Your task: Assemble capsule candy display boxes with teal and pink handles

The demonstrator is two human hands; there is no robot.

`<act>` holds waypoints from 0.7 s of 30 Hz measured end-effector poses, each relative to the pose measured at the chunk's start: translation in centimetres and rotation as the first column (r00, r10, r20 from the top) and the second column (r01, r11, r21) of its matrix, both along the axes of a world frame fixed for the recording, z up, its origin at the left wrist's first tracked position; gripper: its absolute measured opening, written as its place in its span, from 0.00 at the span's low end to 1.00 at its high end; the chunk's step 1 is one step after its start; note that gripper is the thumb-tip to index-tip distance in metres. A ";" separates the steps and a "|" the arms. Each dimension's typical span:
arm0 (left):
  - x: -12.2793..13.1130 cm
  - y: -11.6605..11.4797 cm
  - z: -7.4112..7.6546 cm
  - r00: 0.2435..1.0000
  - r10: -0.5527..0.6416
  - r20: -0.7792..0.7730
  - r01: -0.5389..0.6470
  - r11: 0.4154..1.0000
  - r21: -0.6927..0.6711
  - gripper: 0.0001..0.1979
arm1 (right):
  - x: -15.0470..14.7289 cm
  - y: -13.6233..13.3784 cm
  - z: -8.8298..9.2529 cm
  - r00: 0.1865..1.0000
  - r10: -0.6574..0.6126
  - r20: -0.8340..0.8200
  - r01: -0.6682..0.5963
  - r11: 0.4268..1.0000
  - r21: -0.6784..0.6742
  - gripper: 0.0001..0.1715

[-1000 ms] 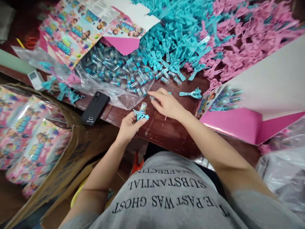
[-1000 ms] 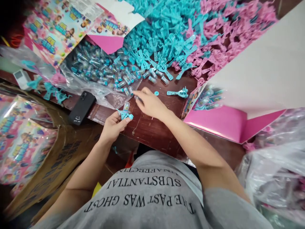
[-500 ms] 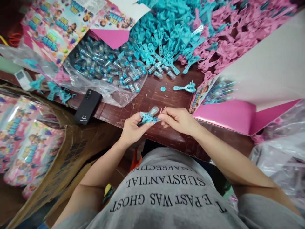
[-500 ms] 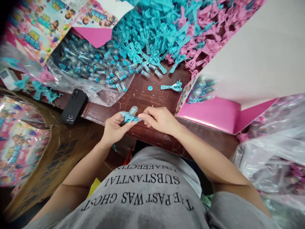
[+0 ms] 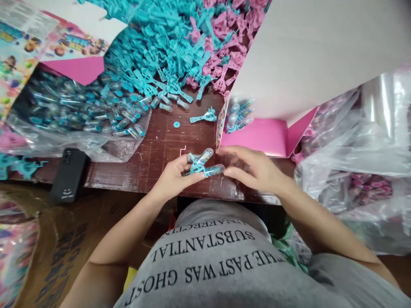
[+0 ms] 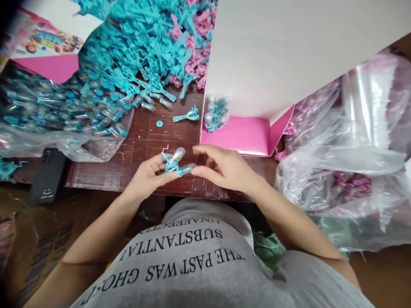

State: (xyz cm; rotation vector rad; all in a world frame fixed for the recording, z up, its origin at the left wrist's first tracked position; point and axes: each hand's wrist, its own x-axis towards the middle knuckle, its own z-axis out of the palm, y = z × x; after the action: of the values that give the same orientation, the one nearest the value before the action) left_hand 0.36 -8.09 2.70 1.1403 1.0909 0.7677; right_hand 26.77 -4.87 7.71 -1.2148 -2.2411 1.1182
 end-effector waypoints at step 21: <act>6.0 16.9 -5.9 0.625 0.283 -0.728 0.345 0.735 0.583 0.19 | 4.0 4.8 1.9 0.863 -0.176 0.474 0.044 0.960 0.277 0.22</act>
State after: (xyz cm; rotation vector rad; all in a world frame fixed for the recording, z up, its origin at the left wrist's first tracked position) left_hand 6.38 8.83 -3.25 2.3019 1.5537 0.6424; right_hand 30.75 -0.10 9.59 -1.6313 -2.5328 0.4751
